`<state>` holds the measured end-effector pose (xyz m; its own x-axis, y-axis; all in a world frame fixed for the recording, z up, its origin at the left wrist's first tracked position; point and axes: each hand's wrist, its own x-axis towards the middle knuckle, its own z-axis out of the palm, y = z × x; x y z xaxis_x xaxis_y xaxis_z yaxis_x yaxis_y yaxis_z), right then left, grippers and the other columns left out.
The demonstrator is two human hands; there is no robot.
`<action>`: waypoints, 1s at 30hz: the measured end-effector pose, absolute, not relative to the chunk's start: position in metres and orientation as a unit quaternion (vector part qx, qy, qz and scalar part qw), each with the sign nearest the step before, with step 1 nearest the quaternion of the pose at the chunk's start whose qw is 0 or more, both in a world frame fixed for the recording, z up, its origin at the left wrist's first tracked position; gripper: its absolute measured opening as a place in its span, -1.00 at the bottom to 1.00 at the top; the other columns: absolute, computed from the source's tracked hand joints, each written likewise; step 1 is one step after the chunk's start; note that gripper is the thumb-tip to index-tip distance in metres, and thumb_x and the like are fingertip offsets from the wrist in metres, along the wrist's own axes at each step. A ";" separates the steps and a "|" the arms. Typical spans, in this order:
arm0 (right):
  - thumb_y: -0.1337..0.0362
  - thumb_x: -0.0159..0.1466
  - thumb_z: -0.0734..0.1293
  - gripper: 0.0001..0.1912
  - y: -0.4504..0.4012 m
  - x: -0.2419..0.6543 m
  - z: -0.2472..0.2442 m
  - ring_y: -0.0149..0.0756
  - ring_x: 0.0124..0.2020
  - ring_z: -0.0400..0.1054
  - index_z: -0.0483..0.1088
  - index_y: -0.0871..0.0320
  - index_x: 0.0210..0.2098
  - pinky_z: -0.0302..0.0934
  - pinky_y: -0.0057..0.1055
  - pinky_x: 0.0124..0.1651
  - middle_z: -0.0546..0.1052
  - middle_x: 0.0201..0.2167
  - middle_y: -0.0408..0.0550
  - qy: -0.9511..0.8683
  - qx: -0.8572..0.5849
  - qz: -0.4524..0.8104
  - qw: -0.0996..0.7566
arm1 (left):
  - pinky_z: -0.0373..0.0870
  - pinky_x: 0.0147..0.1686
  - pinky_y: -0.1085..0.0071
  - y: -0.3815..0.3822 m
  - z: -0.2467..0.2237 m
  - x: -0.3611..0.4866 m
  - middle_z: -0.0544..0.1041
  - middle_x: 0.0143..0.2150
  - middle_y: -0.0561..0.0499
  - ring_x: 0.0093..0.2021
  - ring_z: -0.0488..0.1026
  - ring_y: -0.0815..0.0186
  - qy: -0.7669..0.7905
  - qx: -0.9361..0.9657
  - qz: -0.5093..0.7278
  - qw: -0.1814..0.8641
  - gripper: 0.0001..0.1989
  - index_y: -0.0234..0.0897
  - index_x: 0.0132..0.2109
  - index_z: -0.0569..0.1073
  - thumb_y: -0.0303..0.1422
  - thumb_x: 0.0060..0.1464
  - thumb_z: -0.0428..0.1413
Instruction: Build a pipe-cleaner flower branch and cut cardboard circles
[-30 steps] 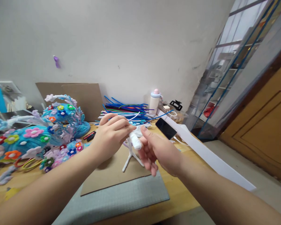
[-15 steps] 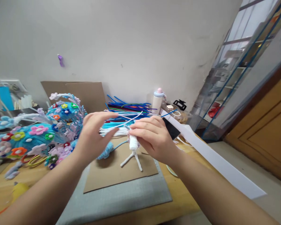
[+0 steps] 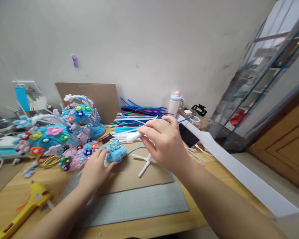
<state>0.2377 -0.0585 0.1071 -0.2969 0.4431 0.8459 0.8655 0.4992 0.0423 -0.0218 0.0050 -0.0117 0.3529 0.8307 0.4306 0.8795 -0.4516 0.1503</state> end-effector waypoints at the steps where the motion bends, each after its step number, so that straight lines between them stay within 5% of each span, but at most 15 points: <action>1: 0.36 0.24 0.32 -0.86 -0.059 0.236 0.107 -0.27 -0.15 0.42 0.42 0.09 -0.20 0.01 -0.14 0.09 0.55 -0.24 -0.10 -0.762 -0.432 -0.258 0.407 | 0.34 -0.05 0.18 0.004 -0.014 -0.020 0.43 -0.05 -0.17 -0.04 0.39 0.04 -0.528 -0.818 -0.214 0.071 -0.66 -0.30 -0.03 0.36 -0.28 0.06 0.15; 13: 0.37 0.29 0.26 -0.81 -0.062 0.228 0.108 -0.28 -0.13 0.41 0.43 0.07 -0.12 -0.04 -0.15 0.05 0.54 -0.19 -0.09 -0.771 -0.442 -0.244 0.387 | 0.31 -0.10 0.23 0.005 -0.034 -0.017 0.43 0.00 -0.26 -0.03 0.38 0.02 -0.523 -0.820 -0.211 0.101 -0.65 -0.39 0.00 0.37 -0.37 0.06 0.13; 22: 0.46 0.29 0.22 -0.71 -0.062 0.228 0.111 -0.27 -0.11 0.41 0.44 0.07 -0.07 -0.06 -0.14 0.01 0.54 -0.15 -0.07 -0.790 -0.439 -0.236 0.357 | 0.19 -0.04 0.11 -0.002 -0.010 -0.022 0.50 -0.04 -0.13 -0.01 0.38 -0.02 -0.529 -0.808 -0.253 0.056 -0.70 -0.22 -0.06 0.42 -0.33 0.01 0.16; 26: 0.47 0.28 0.22 -0.70 -0.060 0.226 0.112 -0.27 -0.11 0.41 0.44 0.07 -0.08 -0.07 -0.13 0.06 0.54 -0.16 -0.07 -0.795 -0.436 -0.235 0.351 | 0.23 -0.08 0.22 -0.007 0.019 -0.027 0.52 -0.09 -0.08 -0.04 0.41 0.05 -0.527 -0.721 -0.356 -0.275 -0.62 -0.18 -0.09 0.41 -0.19 -0.07 0.23; 30: 0.49 0.28 0.19 -0.68 -0.056 0.224 0.112 -0.28 -0.10 0.40 0.43 0.09 -0.06 -0.10 -0.10 0.14 0.52 -0.16 -0.04 -0.805 -0.422 -0.229 0.347 | 0.21 -0.20 0.31 -0.011 0.046 -0.031 0.53 -0.16 0.05 -0.11 0.41 0.19 -0.483 -0.487 -0.299 -0.663 -0.59 -0.09 -0.10 0.37 -0.04 -0.07 0.20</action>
<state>0.2237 -0.0564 0.1119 -0.4023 0.5206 0.7531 0.8392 0.5384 0.0761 -0.0312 -0.0110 0.0457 0.3545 0.8670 -0.3501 0.0745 0.3471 0.9349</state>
